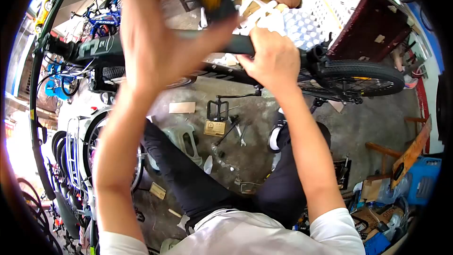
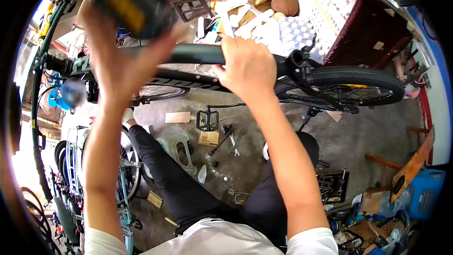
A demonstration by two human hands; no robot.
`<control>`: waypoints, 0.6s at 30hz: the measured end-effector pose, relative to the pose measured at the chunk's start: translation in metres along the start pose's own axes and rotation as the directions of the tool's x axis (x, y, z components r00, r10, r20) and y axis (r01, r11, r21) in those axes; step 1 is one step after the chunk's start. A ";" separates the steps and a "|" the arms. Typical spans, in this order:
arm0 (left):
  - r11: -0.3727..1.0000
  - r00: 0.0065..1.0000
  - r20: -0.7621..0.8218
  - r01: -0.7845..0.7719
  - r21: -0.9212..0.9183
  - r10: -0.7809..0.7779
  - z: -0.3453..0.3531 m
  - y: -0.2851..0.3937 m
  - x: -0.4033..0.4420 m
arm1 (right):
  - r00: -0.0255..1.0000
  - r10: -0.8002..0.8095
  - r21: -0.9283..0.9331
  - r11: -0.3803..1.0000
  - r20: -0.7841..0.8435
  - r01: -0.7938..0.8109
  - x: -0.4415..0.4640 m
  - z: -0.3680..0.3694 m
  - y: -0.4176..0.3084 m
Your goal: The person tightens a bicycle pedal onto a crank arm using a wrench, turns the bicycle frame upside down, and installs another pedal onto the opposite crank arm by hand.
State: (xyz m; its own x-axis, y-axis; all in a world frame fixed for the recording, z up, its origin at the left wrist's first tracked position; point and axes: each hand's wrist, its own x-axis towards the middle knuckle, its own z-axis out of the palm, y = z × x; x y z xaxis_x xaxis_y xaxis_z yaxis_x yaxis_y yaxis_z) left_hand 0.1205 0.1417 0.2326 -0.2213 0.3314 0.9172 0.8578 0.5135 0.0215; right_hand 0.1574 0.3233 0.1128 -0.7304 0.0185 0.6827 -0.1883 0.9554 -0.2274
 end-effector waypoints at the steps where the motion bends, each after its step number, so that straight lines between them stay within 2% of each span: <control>1: 0.996 0.998 0.033 0.046 -0.070 -0.044 0.013 0.005 0.029 | 1.000 0.017 -0.015 1.000 0.010 -0.017 -0.002 -0.003 -0.005; 3: 0.998 0.974 0.221 0.052 0.021 -0.056 0.038 -0.004 0.073 | 0.999 0.013 -0.015 1.000 0.041 -0.012 -0.008 -0.008 -0.011; 4: 0.994 0.964 0.244 0.105 0.001 -0.102 0.055 0.000 0.085 | 1.000 0.001 -0.009 1.000 0.028 -0.001 -0.013 -0.011 -0.015; 5: 0.994 0.953 0.292 0.101 -0.043 -0.084 0.076 -0.013 0.095 | 1.000 -0.014 0.002 1.000 0.016 0.014 -0.017 -0.014 -0.019; 6: 0.961 0.897 0.399 0.253 -0.108 -0.191 0.089 -0.007 0.103 | 1.000 -0.018 0.038 0.999 0.002 0.018 -0.021 -0.018 -0.023; 7: 0.920 0.772 0.584 0.377 -0.101 -0.252 0.090 -0.002 0.112 | 1.000 -0.022 0.079 0.997 -0.011 0.023 -0.026 -0.022 -0.028; 9: 0.880 0.770 0.580 0.439 -0.180 -0.265 0.142 -0.022 0.091 | 1.000 -0.031 0.091 0.995 -0.002 0.031 -0.036 -0.027 -0.036; 11: 0.883 0.754 0.577 0.455 -0.115 -0.313 0.168 -0.028 0.065 | 0.998 -0.054 0.130 0.990 -0.016 0.055 -0.044 -0.032 -0.041; 12: 0.868 0.769 0.546 0.477 -0.141 -0.334 0.188 -0.035 0.048 | 0.998 -0.055 0.143 0.988 -0.039 0.060 -0.046 -0.033 -0.044; 13: 0.882 0.741 0.577 0.465 -0.072 -0.343 0.191 -0.032 0.038 | 0.998 -0.048 0.140 0.989 -0.047 0.054 -0.048 -0.032 -0.048; 15: 0.828 0.614 0.704 0.557 -0.068 -0.355 0.193 -0.030 0.020 | 0.999 -0.040 0.134 0.990 -0.023 0.043 -0.053 -0.033 -0.054; 18: 0.825 0.477 0.793 0.562 0.057 -0.380 0.187 -0.024 0.007 | 0.998 -0.058 0.101 0.993 -0.031 0.061 -0.062 -0.029 -0.057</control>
State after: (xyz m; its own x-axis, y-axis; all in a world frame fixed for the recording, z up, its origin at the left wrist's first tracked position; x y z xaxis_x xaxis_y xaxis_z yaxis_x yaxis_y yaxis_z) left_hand 0.0118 0.2798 0.1637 -0.7990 0.5905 0.1137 0.5570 0.6554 0.5102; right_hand 0.2323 0.2758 0.1039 -0.6972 -0.0279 0.7163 -0.2979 0.9201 -0.2541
